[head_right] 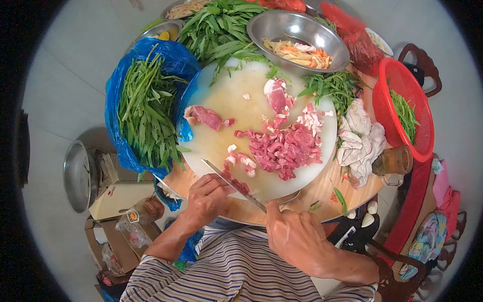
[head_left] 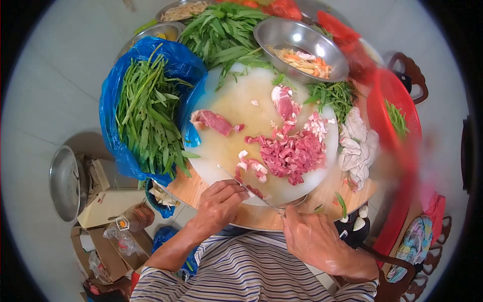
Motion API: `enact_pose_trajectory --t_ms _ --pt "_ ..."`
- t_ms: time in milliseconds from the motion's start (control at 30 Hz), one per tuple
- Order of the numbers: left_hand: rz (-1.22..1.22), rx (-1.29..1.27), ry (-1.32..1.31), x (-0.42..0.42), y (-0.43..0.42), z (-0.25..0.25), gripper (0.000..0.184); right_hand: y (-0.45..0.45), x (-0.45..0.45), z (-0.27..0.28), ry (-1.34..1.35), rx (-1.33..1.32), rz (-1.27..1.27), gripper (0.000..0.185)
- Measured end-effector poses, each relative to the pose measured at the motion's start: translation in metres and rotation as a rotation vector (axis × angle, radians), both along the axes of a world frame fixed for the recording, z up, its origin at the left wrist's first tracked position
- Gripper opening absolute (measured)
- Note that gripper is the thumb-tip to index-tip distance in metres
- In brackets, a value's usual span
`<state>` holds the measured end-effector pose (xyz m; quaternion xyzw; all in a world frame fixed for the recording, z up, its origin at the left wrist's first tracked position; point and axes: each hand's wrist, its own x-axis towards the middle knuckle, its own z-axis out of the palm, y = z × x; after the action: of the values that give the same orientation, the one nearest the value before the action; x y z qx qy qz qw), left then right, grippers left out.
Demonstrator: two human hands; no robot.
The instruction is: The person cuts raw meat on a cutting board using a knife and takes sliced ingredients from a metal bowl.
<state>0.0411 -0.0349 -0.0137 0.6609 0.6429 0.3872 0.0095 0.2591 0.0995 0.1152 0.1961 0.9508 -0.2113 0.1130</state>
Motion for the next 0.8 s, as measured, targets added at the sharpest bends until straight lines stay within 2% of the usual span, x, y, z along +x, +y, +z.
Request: enact_pose_trajectory --t_ms 267,600,800 --pt "-0.019 0.042 -0.037 0.003 -0.001 -0.007 0.035 0.005 -0.001 0.000 0.017 -0.007 -0.013 0.023" --pt "-0.047 -0.041 -0.016 -0.001 -0.001 -0.002 0.038 0.008 -0.003 0.006 -0.078 -0.081 -0.036 0.018" --pt "-0.081 -0.108 -0.057 -0.003 0.000 0.005 0.042 0.010 -0.041 -0.024 0.010 -0.075 0.002 0.016"
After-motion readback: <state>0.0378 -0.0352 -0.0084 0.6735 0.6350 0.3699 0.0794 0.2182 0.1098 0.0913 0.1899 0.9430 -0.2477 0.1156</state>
